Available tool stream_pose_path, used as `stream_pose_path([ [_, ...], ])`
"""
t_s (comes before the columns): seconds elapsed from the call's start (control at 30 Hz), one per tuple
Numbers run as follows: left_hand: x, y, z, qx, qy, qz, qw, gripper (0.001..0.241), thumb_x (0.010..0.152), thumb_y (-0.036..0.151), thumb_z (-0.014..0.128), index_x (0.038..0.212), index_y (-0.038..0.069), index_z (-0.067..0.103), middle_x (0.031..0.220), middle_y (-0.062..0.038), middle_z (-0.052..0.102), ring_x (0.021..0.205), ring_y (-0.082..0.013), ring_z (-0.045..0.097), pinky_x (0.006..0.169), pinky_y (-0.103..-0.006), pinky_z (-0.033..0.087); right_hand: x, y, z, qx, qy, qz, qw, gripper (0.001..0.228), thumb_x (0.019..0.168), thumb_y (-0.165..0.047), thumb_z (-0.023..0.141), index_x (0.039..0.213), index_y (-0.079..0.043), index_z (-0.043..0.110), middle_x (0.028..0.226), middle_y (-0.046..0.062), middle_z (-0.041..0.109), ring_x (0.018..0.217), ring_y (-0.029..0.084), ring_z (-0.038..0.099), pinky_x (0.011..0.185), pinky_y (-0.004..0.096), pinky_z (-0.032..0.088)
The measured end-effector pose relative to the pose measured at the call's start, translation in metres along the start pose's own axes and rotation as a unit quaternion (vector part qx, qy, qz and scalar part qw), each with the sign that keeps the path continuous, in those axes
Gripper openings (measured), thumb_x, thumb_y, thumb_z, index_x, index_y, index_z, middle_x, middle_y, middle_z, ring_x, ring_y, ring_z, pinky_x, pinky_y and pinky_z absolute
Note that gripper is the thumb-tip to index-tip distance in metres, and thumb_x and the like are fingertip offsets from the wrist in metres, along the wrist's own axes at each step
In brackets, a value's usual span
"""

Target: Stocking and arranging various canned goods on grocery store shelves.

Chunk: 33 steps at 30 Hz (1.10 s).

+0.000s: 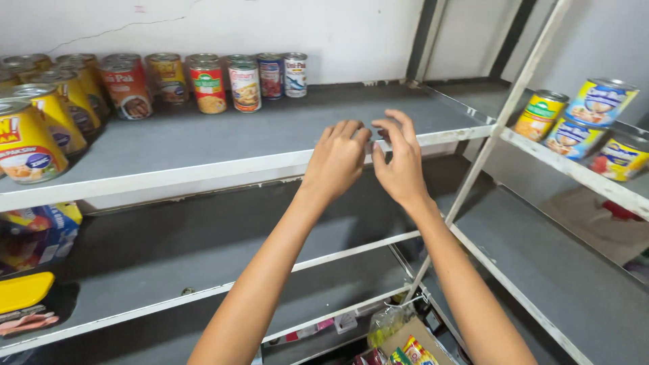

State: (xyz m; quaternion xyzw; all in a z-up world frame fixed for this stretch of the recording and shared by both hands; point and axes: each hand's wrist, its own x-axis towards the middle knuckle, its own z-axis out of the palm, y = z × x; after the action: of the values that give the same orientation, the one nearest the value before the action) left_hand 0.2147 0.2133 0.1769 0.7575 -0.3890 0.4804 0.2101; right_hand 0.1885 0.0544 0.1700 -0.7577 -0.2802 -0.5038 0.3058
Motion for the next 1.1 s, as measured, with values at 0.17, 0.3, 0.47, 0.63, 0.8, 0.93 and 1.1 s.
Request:
stream_pose_path([
  [0.17, 0.004, 0.069, -0.005, -0.148, -0.015, 0.064, 0.987, 0.011, 0.089, 0.010, 0.068, 0.097, 0.002, 0.066, 0.104, -0.012, 0.064, 0.104, -0.0331, 0.061, 0.089, -0.0442, 0.047, -0.045, -0.035, -0.090, -0.034, -0.042, 0.171, 0.984, 0.039, 0.090, -0.001, 0.065, 0.128, -0.001, 0.059, 0.106, 0.016, 0.072, 0.085, 0.022, 0.075, 0.073, 0.033, 0.056],
  [0.3, 0.004, 0.127, 0.007, -0.228, -0.037, 0.091, 0.969, 0.018, 0.096, 0.018, 0.068, 0.088, 0.002, 0.066, 0.096, -0.013, 0.063, 0.098, -0.0325, 0.060, 0.087, -0.0439, 0.047, -0.086, -0.057, -0.159, -0.110, -0.030, 0.270, 0.956, 0.015, 0.093, -0.010, 0.070, 0.107, -0.003, 0.072, 0.084, 0.010, 0.076, 0.074, 0.019, 0.077, 0.065, 0.032, 0.057],
  [0.47, 0.003, 0.205, 0.028, -0.303, -0.097, 0.095, 0.943, 0.021, 0.096, 0.022, 0.070, 0.085, 0.004, 0.067, 0.086, -0.012, 0.064, 0.091, -0.0307, 0.061, 0.083, -0.0431, 0.047, -0.139, -0.084, -0.234, -0.243, 0.020, 0.260, 0.934, 0.016, 0.093, -0.016, 0.076, 0.093, 0.000, 0.073, 0.081, 0.013, 0.074, 0.072, 0.022, 0.073, 0.069, 0.033, 0.054],
  [0.63, -0.007, 0.277, 0.059, -0.415, -0.103, 0.124, 0.896, 0.010, 0.095, 0.012, 0.066, 0.103, 0.006, 0.068, 0.093, -0.009, 0.068, 0.095, -0.0276, 0.065, 0.085, -0.0431, 0.046, -0.185, -0.118, -0.296, -0.308, 0.072, 0.265, 0.911, 0.012, 0.094, -0.012, 0.075, 0.098, -0.001, 0.074, 0.089, 0.013, 0.074, 0.079, 0.022, 0.072, 0.076, 0.032, 0.053],
  [0.8, -0.011, 0.349, 0.083, -0.464, -0.082, 0.171, 0.865, 0.016, 0.092, 0.007, 0.065, 0.108, 0.005, 0.068, 0.101, -0.009, 0.066, 0.100, -0.0312, 0.064, 0.084, -0.0431, 0.047, -0.228, -0.150, -0.351, -0.364, 0.125, 0.296, 0.874, 0.011, 0.096, -0.003, 0.071, 0.106, -0.001, 0.075, 0.100, 0.013, 0.073, 0.087, 0.020, 0.072, 0.078, 0.030, 0.054],
  [0.93, -0.016, 0.408, 0.097, -0.514, -0.137, 0.191, 0.825, 0.006, 0.094, 0.013, 0.069, 0.096, 0.007, 0.069, 0.094, -0.008, 0.066, 0.095, -0.0304, 0.065, 0.084, -0.0426, 0.048, -0.272, -0.165, -0.391, -0.417, 0.157, 0.320, 0.836, 0.013, 0.093, -0.003, 0.073, 0.105, 0.000, 0.074, 0.093, 0.013, 0.072, 0.081, 0.020, 0.071, 0.075, 0.029, 0.053],
  [1.1, -0.028, 0.478, 0.111, -0.558, -0.176, 0.205, 0.784, 0.028, 0.098, 0.027, 0.065, 0.085, 0.002, 0.063, 0.085, -0.012, 0.067, 0.087, -0.0336, 0.065, 0.084, -0.0446, 0.046, -0.323, -0.183, -0.432, -0.453, 0.229, 0.387, 0.770, 0.018, 0.092, -0.013, 0.083, 0.088, 0.000, 0.071, 0.067, 0.008, 0.067, 0.059, 0.019, 0.063, 0.060, 0.030, 0.047],
])
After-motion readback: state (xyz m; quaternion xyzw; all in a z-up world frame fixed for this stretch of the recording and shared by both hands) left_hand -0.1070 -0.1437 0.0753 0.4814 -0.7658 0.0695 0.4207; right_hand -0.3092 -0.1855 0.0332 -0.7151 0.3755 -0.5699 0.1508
